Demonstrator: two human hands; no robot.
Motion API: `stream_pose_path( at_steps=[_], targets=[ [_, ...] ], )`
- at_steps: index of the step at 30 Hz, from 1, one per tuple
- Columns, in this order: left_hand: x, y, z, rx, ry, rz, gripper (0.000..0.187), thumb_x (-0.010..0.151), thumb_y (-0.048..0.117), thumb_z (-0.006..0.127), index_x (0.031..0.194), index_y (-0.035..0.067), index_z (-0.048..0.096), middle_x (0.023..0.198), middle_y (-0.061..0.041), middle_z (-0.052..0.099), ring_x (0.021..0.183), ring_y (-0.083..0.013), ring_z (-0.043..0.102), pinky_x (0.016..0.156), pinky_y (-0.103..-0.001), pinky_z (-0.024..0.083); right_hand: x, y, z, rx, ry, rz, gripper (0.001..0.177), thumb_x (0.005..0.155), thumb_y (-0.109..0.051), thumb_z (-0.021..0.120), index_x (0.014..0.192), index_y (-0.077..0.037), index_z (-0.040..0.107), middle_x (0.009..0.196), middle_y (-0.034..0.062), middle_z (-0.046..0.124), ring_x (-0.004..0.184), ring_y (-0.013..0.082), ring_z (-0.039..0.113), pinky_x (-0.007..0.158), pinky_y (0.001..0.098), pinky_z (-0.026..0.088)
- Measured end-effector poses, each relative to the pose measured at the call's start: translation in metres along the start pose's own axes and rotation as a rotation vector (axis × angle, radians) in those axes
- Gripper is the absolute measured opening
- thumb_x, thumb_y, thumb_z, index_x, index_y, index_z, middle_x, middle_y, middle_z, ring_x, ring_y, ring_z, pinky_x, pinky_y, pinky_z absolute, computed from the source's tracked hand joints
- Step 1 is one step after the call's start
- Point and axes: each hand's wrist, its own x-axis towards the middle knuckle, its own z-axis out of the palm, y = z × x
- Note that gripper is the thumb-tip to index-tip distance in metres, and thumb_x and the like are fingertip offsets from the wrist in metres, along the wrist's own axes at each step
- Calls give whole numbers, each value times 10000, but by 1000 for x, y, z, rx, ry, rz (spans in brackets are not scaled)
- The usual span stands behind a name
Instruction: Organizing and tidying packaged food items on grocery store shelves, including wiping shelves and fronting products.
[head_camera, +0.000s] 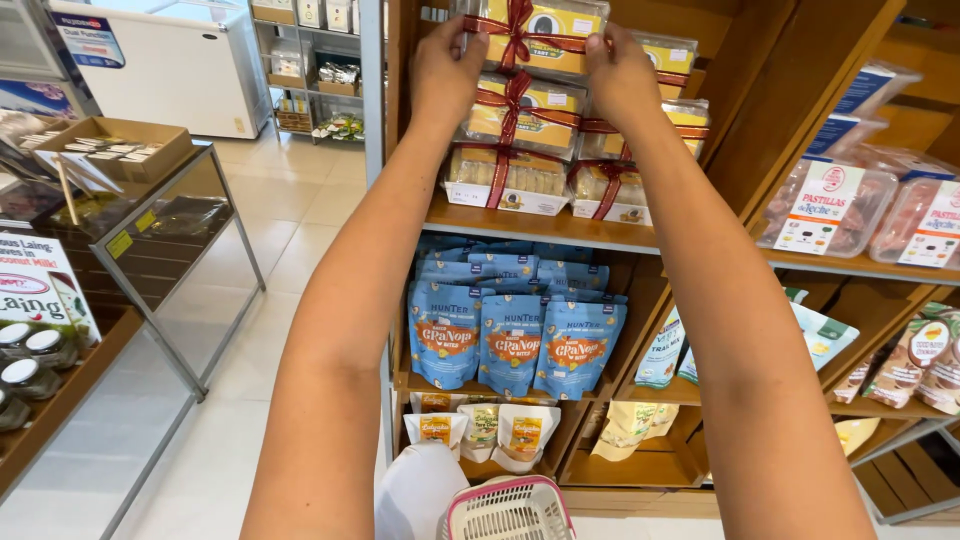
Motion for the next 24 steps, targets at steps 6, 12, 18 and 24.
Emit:
stream_pose_path(
  at_steps=[6,12,18,24],
  targets=[
    [-8,37,-12,-93,34,55,392,954,253,738,1264,19,684,856,-109,775,755,-232,716,735,-359,572,16,27,-9,219,70,-183,361,1035,-120,753,1335,15,604,1129,87,739,984,139,672,883,305,561],
    [-14,88,11,-26,-47,124,326,927,256,750,1184,56,728,810,-120,759,735,-253,732,723,-383,566,25,61,-64,278,109,-218,270,1074,-75,774,1302,23,665,1140,84,753,1019,150,687,918,324,572],
    [-21,80,42,198,-171,86,362,924,315,735,1143,27,721,855,-153,770,839,-353,725,856,-486,529,1,80,-76,237,34,-85,378,1027,-83,740,1347,17,566,1083,78,752,954,125,699,816,278,577],
    [-20,81,43,343,-166,94,378,922,329,710,1149,27,724,861,-195,756,877,-405,692,965,-518,453,1,91,-71,160,-13,-57,381,1036,-74,739,1366,3,564,1064,89,760,912,117,702,776,266,578]
  ],
)
